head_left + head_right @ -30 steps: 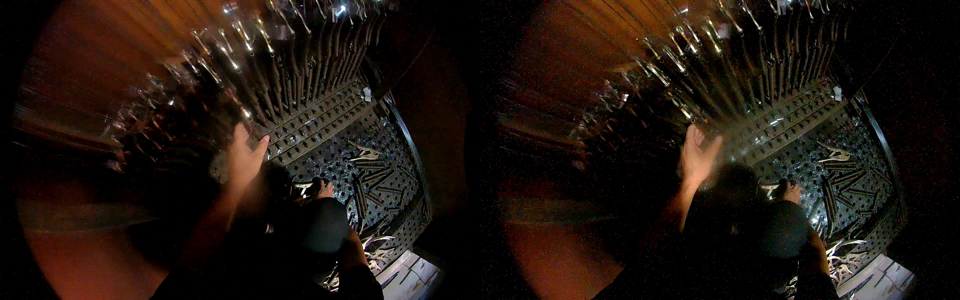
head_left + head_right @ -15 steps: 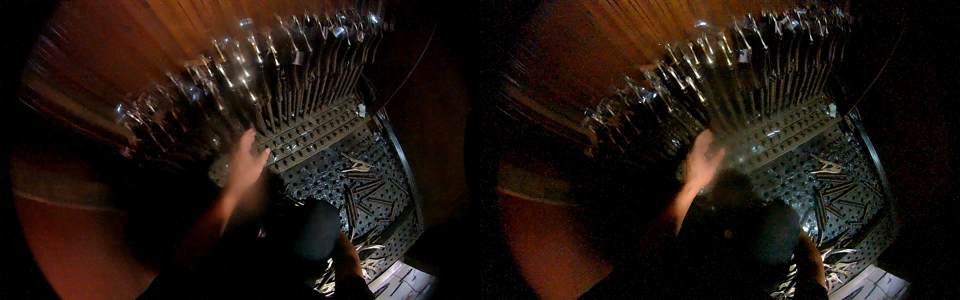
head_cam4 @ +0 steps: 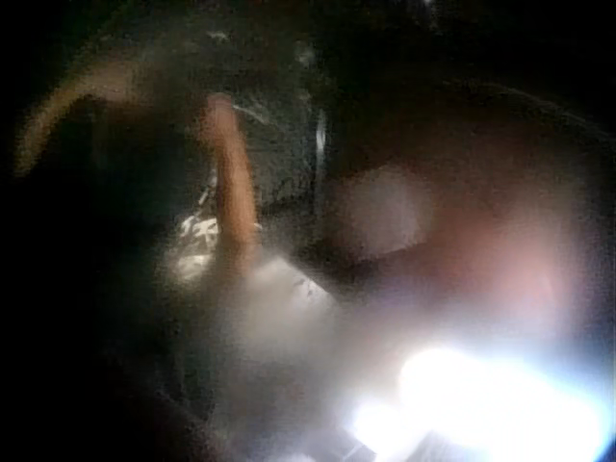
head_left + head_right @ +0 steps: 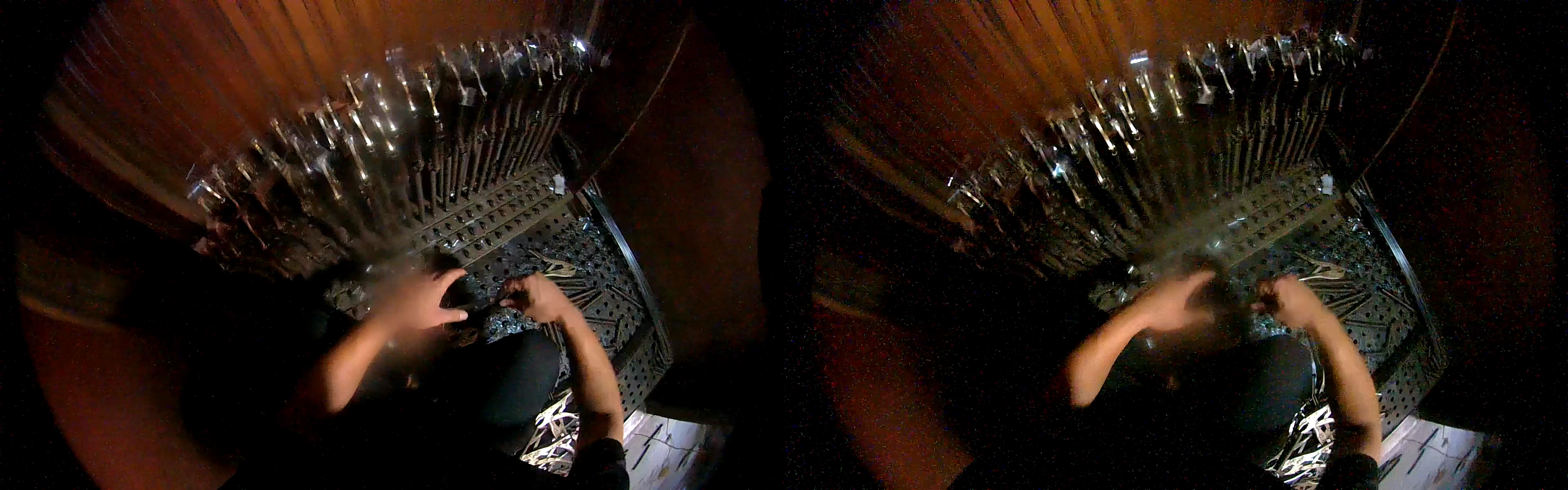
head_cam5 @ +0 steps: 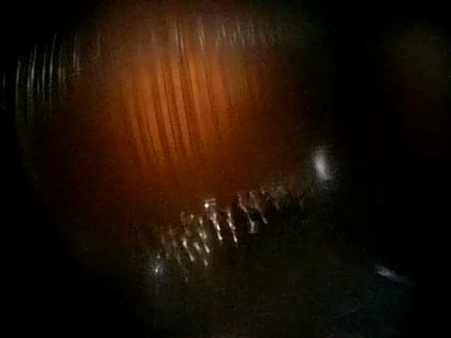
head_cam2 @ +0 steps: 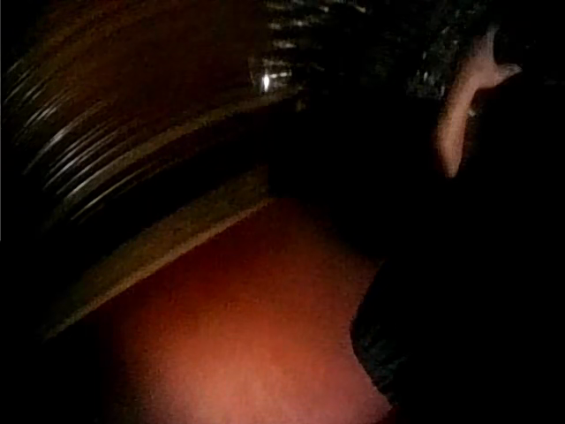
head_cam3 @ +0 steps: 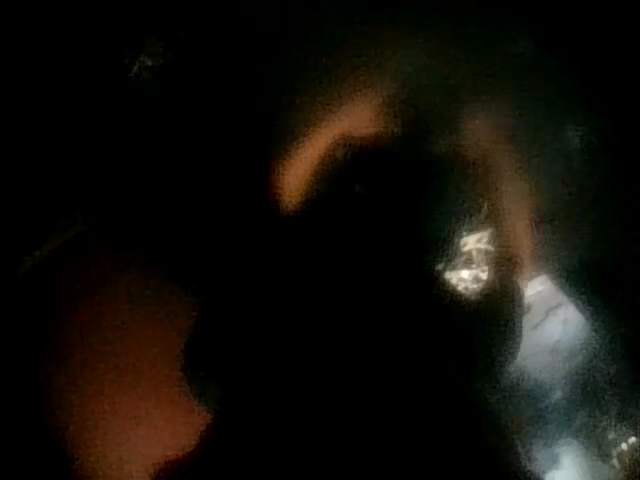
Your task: The person sits on a perforated metal floor and uses pliers to trim small metal rods protruding from a circular metal structure. They repeatedly pick up rods, cut them with pliers, and drop the pieces onto the floor.
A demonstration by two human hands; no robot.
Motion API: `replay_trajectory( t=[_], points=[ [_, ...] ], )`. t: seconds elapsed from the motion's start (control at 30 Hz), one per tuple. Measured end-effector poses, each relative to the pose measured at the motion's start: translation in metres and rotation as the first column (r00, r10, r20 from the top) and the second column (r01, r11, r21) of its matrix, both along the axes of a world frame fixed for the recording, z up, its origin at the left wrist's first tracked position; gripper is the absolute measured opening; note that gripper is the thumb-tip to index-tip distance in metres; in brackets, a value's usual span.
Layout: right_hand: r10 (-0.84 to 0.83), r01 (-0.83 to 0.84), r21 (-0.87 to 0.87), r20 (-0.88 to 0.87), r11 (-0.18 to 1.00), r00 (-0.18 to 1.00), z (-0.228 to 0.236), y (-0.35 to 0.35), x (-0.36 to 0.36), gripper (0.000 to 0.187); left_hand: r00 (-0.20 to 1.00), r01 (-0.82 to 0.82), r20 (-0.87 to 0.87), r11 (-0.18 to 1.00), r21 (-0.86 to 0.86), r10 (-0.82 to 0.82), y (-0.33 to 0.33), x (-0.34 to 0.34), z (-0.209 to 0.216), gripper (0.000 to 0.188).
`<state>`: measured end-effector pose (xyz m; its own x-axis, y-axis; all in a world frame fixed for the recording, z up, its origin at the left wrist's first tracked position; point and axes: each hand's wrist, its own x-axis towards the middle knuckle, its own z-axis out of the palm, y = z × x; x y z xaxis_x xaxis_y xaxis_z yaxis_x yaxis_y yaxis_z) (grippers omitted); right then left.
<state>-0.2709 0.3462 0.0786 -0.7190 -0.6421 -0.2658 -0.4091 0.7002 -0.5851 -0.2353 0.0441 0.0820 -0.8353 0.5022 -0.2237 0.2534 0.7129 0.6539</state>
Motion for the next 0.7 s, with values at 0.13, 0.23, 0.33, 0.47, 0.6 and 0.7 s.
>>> replay_trajectory(
  t=[0.13,0.23,0.33,0.47,0.6,0.7],
  points=[
    [0.018,-0.012,-0.140,0.038,0.990,0.999,0.119,-0.025,-0.002,0.022,0.975,0.200,0.046,0.946,0.255,-0.218,-0.005,0.008,-0.023,0.066],
    [0.049,-0.019,-0.284,0.098,0.959,0.994,0.156,-0.033,-0.003,0.032,0.866,0.299,0.243,0.842,0.450,-0.438,-0.002,0.014,-0.026,0.058],
    [0.046,-0.039,-0.300,0.016,0.953,0.999,0.163,-0.043,0.000,0.040,0.703,0.207,0.359,0.659,0.723,-0.614,0.015,0.032,-0.023,0.051],
    [-0.112,0.152,-0.492,0.110,0.857,0.988,0.152,-0.041,0.015,0.045,0.433,-0.405,0.575,0.420,0.812,-0.694,0.034,0.047,0.031,0.063],
    [-0.280,0.350,-0.564,0.210,0.748,0.937,0.154,-0.057,0.035,0.058,0.443,-0.452,0.609,0.423,0.785,-0.658,0.035,0.051,0.042,0.059],
    [-0.496,0.558,-0.657,0.307,0.507,0.812,0.136,-0.064,0.056,0.052,0.644,-0.302,0.536,0.462,0.834,-0.547,0.033,0.054,0.049,0.045]
  ],
)
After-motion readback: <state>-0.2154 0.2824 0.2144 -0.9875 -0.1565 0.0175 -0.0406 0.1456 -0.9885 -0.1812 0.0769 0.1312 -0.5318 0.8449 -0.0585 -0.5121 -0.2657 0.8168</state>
